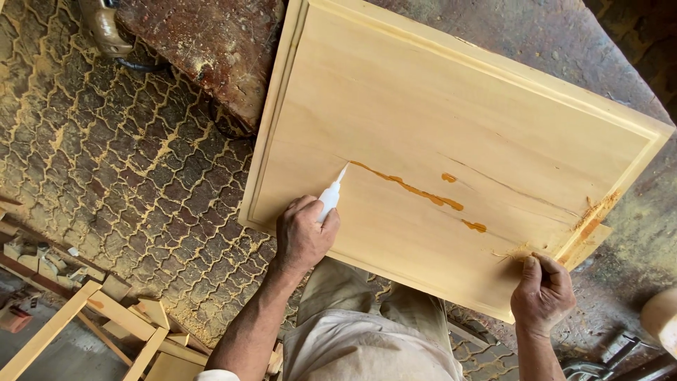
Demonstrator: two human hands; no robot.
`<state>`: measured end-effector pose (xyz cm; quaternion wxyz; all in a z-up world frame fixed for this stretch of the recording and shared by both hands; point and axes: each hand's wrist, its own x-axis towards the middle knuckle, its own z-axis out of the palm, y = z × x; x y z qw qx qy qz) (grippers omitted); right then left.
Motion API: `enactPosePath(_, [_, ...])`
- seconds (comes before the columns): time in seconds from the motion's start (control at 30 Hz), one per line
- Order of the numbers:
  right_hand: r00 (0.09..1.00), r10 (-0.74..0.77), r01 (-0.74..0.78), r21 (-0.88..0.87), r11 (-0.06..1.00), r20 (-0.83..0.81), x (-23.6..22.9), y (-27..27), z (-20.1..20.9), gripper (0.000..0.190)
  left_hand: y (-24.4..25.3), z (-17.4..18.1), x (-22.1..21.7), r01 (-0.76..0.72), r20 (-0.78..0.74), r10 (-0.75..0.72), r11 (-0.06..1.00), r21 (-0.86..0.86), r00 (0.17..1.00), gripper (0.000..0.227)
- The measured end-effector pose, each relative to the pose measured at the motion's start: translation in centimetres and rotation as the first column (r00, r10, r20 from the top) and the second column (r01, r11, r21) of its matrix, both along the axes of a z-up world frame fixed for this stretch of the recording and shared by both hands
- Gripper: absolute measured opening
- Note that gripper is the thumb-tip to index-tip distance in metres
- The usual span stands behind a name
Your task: Repair cracks and imperfections in a wooden board using glue, sawdust, and sandpaper.
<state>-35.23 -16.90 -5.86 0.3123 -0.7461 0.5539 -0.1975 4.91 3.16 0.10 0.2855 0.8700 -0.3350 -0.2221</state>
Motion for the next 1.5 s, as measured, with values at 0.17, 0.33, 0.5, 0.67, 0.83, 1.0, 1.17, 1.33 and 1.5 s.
enactPosePath(0.17, [1.0, -0.001, 0.0, 0.015, 1.0, 0.021, -0.4, 0.2, -0.5, 0.008, 1.0, -0.1, 1.1, -0.036, -0.012, 0.036, 0.999, 0.033, 0.999, 0.023])
enactPosePath(0.33, [0.988, -0.058, 0.044, 0.099, 0.994, 0.141, -0.7, 0.4, -1.0, 0.014, 1.5, -0.1, 2.2, -0.055, -0.006, 0.055, 0.998, 0.01, 0.998, 0.021])
enactPosePath(0.5, [0.981, -0.053, 0.029, 0.13, 0.991, 0.185, -1.8, 0.2, -2.0, 0.014, 2.4, -0.5, 3.1, -0.08, -0.019, 0.08, 0.997, 0.017, 0.997, 0.021])
enactPosePath(0.67, [0.981, -0.079, 0.052, 0.149, 0.987, 0.18, -1.0, 0.4, -2.3, 0.01, 4.2, -1.4, 4.4, -0.121, -0.054, 0.124, 0.991, 0.055, 0.991, 0.023])
enactPosePath(0.83, [0.999, -0.038, 0.037, 0.051, 0.998, 0.025, 0.0, -0.6, -1.1, 0.011, 4.5, -0.7, 4.9, -0.158, 0.035, 0.157, 0.987, 0.024, 0.987, 0.026])
enactPosePath(1.0, [0.999, -0.032, 0.032, -0.006, 0.999, -0.03, 1.5, -0.7, 1.2, 0.009, 2.7, -1.5, 0.5, -0.056, 0.016, 0.055, 0.992, 0.112, 0.998, 0.03])
enactPosePath(1.17, [0.981, -0.152, 0.131, 0.161, 0.978, 0.124, 0.8, -0.7, 0.9, 0.009, -1.2, -2.4, -7.7, 0.192, -0.033, -0.195, 0.979, -0.064, 0.98, 0.021])
enactPosePath(1.33, [0.966, -0.159, 0.11, 0.232, 0.967, 0.202, -0.5, -0.6, 0.8, 0.009, -5.3, -0.1, -12.2, 0.26, -0.068, -0.269, 0.959, -0.115, 0.961, 0.018])
enactPosePath(1.5, [0.924, -0.237, 0.121, 0.359, 0.925, 0.301, -2.6, -0.4, 1.3, 0.011, -6.9, 0.2, -14.9, 0.235, -0.136, -0.234, 0.972, -0.007, 0.963, 0.018])
